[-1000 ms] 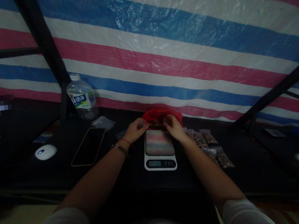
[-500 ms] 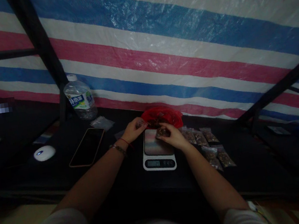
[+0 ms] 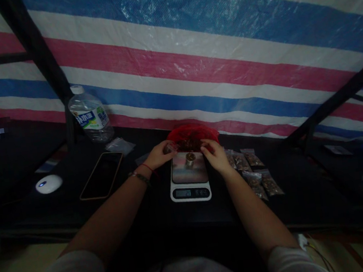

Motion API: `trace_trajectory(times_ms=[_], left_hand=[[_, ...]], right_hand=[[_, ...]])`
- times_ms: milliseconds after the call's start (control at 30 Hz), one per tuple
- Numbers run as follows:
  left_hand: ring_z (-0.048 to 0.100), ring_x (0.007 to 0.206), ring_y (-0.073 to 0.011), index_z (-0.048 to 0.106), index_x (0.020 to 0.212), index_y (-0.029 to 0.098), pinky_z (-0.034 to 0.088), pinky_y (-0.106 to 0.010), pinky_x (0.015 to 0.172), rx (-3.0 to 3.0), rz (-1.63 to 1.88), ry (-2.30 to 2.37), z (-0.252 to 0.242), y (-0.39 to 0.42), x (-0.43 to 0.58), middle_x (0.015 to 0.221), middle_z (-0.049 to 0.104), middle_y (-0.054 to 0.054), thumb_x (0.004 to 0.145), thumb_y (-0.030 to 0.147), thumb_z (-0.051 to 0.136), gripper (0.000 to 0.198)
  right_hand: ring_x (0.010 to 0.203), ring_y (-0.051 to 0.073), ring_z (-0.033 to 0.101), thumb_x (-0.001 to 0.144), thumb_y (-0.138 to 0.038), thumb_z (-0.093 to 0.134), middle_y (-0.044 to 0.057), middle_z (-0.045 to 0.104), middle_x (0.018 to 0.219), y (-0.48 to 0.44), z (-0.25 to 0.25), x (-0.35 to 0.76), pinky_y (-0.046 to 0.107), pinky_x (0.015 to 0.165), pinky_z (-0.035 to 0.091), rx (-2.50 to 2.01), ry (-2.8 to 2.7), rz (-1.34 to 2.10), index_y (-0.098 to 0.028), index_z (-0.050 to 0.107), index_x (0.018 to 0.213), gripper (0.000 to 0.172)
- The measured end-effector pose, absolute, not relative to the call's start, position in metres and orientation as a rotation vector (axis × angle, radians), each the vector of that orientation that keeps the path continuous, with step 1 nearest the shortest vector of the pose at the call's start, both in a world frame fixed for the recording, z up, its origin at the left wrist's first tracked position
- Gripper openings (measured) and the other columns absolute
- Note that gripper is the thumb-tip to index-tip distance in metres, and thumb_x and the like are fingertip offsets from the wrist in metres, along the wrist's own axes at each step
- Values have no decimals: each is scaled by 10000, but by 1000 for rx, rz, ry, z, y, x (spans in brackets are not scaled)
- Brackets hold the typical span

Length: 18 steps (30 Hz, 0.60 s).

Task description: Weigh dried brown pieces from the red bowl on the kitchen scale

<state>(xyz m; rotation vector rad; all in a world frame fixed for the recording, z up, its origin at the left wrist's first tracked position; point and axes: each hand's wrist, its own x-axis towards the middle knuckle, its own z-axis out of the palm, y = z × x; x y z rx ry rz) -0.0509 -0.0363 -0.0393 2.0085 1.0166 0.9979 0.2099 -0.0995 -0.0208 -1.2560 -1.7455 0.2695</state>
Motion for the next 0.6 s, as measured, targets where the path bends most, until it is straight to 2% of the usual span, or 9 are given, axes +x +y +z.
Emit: trace_trajectory(times_ms=[133,300,600], left_hand=[[636,914,-212,594,1137,161,504,-341,833,2017,954,1036,-41,-34,-51,1055,675,-71,733,465,668,511],[638,869,-201,619,1023,167,502,-339,803,1995,958,1030,-43,-32,-52,970,678,-60,773,475,627,397],[634,846,-199,611,968,176,504,-336,792,1939,1024,1075,-40,-32,-49,934,678,-53,770,514,603,392]], right_hand=[[942,211,652,878,-288,491,73,710,1017,-96,-22,219,368,893,494,-1328,-1668,231,-199,685,1018,255],[958,211,658,879,-215,429,73,710,1049,-95,-21,228,357,895,492,-1525,-1710,193,-195,674,1070,311],[1068,204,622,877,-125,428,112,688,1122,-91,-27,222,355,999,445,-1629,-1955,242,-154,676,1105,338]])
